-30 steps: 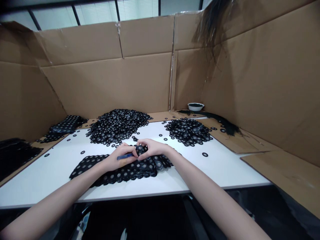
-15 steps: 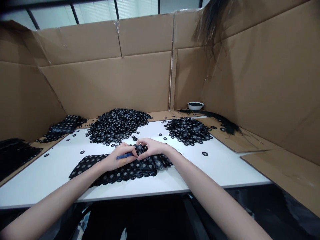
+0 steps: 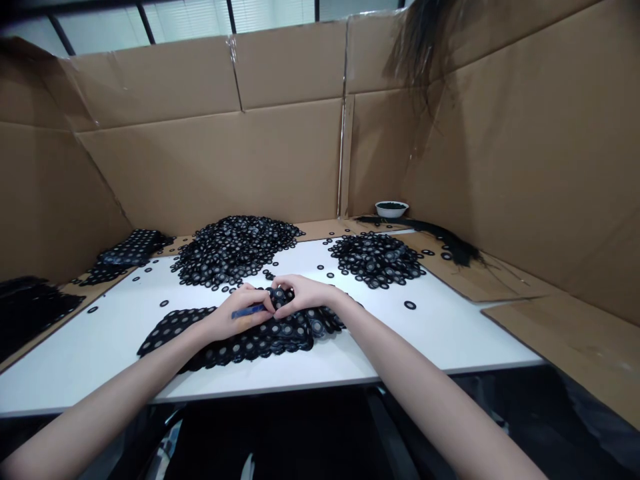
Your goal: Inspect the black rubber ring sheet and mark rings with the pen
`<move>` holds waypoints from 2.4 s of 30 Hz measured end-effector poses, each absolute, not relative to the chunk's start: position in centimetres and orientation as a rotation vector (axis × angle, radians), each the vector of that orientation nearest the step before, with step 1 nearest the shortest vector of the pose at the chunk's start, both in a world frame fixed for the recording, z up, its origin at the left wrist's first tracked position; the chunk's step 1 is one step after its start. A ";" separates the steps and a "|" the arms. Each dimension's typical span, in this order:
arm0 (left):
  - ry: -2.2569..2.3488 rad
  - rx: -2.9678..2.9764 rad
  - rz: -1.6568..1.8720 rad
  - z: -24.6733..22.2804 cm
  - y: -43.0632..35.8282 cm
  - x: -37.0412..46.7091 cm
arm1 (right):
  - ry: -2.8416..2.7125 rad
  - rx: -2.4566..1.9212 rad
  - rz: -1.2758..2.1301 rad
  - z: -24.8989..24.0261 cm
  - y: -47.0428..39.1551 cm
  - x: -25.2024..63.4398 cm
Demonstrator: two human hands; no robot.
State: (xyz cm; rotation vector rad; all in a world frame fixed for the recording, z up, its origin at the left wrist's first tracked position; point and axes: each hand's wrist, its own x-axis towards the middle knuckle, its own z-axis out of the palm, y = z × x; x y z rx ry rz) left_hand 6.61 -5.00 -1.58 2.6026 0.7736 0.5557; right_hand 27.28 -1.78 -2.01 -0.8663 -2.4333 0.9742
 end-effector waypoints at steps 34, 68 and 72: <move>0.778 2.598 0.513 -1.2 -5.1 6.7 | -2.456 -0.853 0.952 -2.1 -1.8 27.4; 0.753 2.597 0.547 -1.7 -4.9 6.6 | -2.466 -0.846 0.931 -2.1 -1.7 27.4; 0.739 2.590 0.574 -1.7 -4.9 6.6 | -2.452 -0.818 0.975 -1.9 -1.8 27.4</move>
